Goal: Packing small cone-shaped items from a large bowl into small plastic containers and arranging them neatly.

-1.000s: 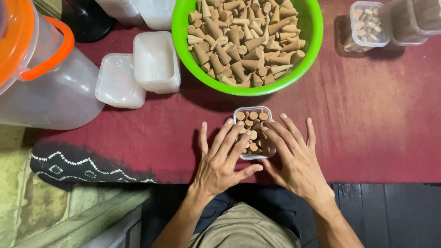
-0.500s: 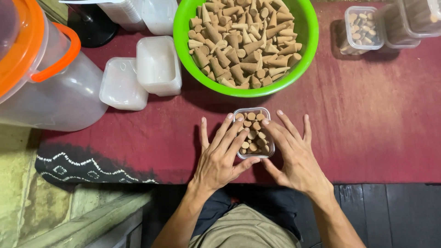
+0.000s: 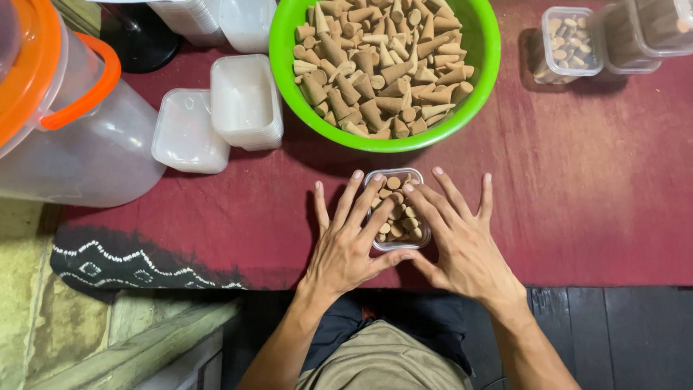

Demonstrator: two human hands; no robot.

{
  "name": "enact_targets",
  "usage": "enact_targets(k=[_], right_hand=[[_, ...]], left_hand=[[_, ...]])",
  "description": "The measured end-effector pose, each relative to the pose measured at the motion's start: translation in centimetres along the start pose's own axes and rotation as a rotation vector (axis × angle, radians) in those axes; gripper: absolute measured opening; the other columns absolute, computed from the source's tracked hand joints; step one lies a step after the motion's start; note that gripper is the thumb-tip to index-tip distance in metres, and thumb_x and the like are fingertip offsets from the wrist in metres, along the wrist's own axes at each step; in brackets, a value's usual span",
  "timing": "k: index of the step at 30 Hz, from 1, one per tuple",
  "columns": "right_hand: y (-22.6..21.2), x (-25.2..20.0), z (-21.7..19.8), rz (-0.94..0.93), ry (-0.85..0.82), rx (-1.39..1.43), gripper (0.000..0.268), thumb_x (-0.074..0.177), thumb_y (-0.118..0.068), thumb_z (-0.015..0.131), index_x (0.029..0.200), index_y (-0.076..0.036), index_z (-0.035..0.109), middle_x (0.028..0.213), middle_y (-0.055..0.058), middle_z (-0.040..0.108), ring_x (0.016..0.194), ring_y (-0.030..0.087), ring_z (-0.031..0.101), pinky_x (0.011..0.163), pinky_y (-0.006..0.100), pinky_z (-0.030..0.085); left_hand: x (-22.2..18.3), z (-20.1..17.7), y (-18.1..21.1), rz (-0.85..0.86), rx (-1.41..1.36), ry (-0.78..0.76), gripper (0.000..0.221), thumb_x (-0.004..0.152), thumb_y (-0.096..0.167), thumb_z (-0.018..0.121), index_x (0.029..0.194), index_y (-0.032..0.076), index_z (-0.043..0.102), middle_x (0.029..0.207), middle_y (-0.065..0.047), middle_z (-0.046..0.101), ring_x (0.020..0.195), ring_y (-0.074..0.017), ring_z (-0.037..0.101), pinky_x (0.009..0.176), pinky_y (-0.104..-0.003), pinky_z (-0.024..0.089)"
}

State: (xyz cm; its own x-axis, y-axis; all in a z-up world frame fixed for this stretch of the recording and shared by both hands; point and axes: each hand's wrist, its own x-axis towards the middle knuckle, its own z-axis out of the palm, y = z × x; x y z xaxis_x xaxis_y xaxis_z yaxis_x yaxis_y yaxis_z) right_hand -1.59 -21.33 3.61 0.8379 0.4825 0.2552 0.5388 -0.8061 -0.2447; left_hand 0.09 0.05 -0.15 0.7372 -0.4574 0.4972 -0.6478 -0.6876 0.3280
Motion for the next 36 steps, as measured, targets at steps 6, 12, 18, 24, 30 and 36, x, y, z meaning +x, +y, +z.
enact_targets(k=[6,12,18,24,30,36], right_hand=[[-0.2,-0.9,0.0,0.013,0.091,0.000,0.074,0.095,-0.046,0.060,0.155,-0.008,0.038,0.142,0.015,0.054,0.150,0.038,0.038,0.122,0.073,-0.002],[-0.9,-1.1,0.9,0.018,0.090,0.018,0.075,0.096,-0.045,0.060,0.157,-0.008,0.034,0.150,0.014,0.051,0.151,0.036,0.037,0.123,0.072,0.001],[-1.1,-1.4,2.6,0.041,0.155,0.015,0.087,0.077,-0.035,0.073,0.156,-0.014,0.045,0.152,0.010,0.052,0.148,0.036,0.039,0.120,0.072,0.004],[-0.7,0.1,2.2,0.054,0.111,0.029,0.086,0.083,-0.040,0.069,0.158,-0.008,0.041,0.161,0.015,0.042,0.154,0.038,0.030,0.120,0.069,0.004],[-1.3,-0.5,2.1,0.039,0.165,0.020,0.078,0.084,-0.034,0.071,0.154,-0.011,0.046,0.158,0.014,0.045,0.152,0.038,0.034,0.122,0.067,0.011],[-1.9,-2.6,1.7,0.008,0.165,0.013,0.054,0.096,-0.034,0.065,0.142,-0.008,0.053,0.137,0.011,0.060,0.139,0.034,0.049,0.124,0.065,0.018]], left_hand=[[-0.5,0.3,-0.1,-0.003,0.062,0.020,0.081,0.091,0.076,0.053,0.144,0.016,0.056,0.153,-0.016,0.050,0.147,-0.0354,0.041,0.118,-0.073,0.014],[-0.4,-0.1,0.1,-0.002,0.049,0.033,0.079,0.092,0.073,0.054,0.142,0.013,0.059,0.151,-0.012,0.054,0.147,-0.0316,0.043,0.117,-0.075,0.008],[-0.7,0.7,-0.1,0.005,-0.008,0.152,0.071,0.094,0.069,0.052,0.136,0.013,0.063,0.148,-0.011,0.058,0.144,-0.0316,0.047,0.119,-0.072,0.008],[0.2,1.0,0.2,0.005,-0.030,0.087,0.066,0.106,0.057,0.036,0.144,0.007,0.056,0.155,-0.015,0.050,0.149,-0.0313,0.041,0.120,-0.069,0.008],[0.1,-0.3,0.9,0.007,-0.109,0.103,0.060,0.108,0.047,0.040,0.151,0.007,0.049,0.157,-0.014,0.048,0.150,-0.0316,0.041,0.121,-0.068,0.010],[-2.3,-0.7,1.5,0.040,-0.007,0.117,0.042,0.103,0.040,0.062,0.127,0.007,0.068,0.139,-0.012,0.064,0.137,-0.0330,0.054,0.118,-0.067,0.023]])
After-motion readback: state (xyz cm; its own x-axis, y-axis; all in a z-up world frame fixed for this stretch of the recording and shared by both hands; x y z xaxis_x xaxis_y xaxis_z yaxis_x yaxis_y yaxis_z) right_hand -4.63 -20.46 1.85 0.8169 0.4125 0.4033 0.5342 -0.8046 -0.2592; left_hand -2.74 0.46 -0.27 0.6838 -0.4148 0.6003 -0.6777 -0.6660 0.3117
